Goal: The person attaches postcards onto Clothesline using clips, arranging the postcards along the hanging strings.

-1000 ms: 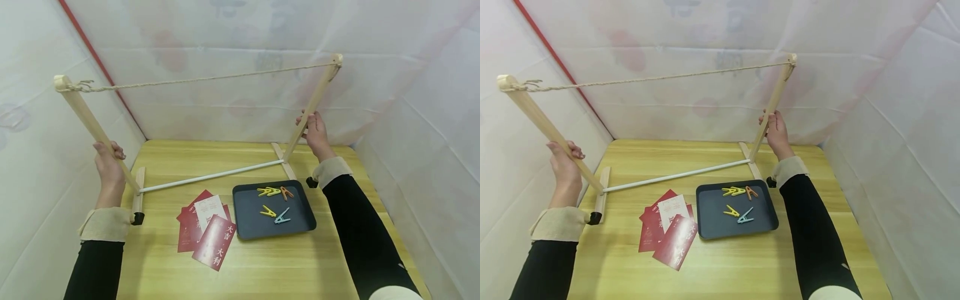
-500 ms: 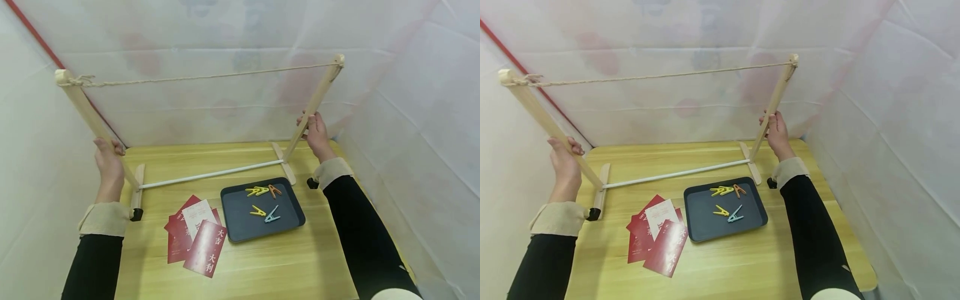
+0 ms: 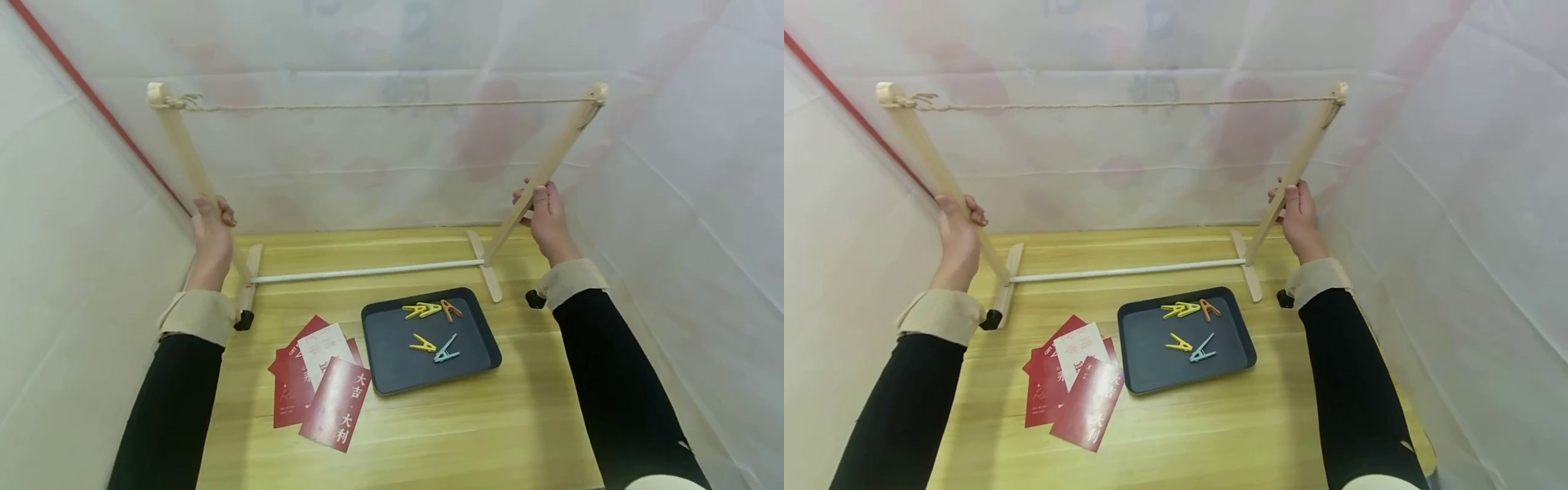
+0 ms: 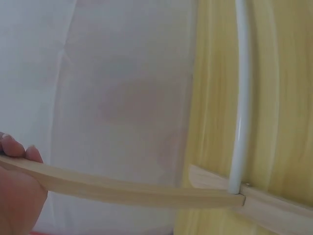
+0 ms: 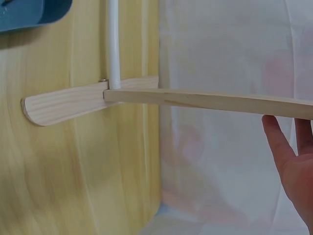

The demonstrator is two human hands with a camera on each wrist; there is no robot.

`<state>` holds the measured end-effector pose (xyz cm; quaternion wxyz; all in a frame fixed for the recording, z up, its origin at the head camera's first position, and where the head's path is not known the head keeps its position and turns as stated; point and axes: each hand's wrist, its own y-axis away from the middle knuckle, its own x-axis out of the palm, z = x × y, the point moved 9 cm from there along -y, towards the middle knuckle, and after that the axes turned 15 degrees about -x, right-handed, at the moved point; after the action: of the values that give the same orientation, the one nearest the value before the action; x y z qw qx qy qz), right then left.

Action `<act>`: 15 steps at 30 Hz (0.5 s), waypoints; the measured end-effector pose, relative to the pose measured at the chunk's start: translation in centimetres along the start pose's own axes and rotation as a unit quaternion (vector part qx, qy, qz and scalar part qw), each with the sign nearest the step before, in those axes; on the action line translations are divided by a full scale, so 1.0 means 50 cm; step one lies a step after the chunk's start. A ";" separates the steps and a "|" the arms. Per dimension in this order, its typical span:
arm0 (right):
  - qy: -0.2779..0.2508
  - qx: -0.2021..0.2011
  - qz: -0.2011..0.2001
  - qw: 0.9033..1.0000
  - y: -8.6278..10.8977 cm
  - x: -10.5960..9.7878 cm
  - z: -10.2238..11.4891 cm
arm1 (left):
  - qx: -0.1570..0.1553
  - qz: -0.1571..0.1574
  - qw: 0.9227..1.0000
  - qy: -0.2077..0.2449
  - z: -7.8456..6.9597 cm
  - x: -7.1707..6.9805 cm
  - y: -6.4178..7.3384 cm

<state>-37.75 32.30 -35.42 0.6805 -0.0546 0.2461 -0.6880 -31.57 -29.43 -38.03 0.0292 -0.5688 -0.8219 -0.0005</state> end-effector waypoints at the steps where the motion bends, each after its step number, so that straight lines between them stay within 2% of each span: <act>1: -0.005 0.000 -0.006 1.000 0.002 -0.010 -0.001 | 0.000 0.004 1.000 -0.008 0.000 0.009 -0.003; 9: -0.050 -0.002 -0.033 0.998 0.019 -0.059 -0.011 | 0.014 0.029 0.999 -0.006 -0.002 0.064 -0.007; 15: -0.057 0.021 -0.066 0.996 0.039 -0.067 -0.016 | 0.019 0.038 0.999 -0.005 -0.004 0.076 -0.020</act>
<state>-36.08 35.81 -36.03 0.6479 -0.0955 0.1879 -0.7320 -33.84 -26.24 -37.61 0.0363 -0.5989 -0.7998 0.0193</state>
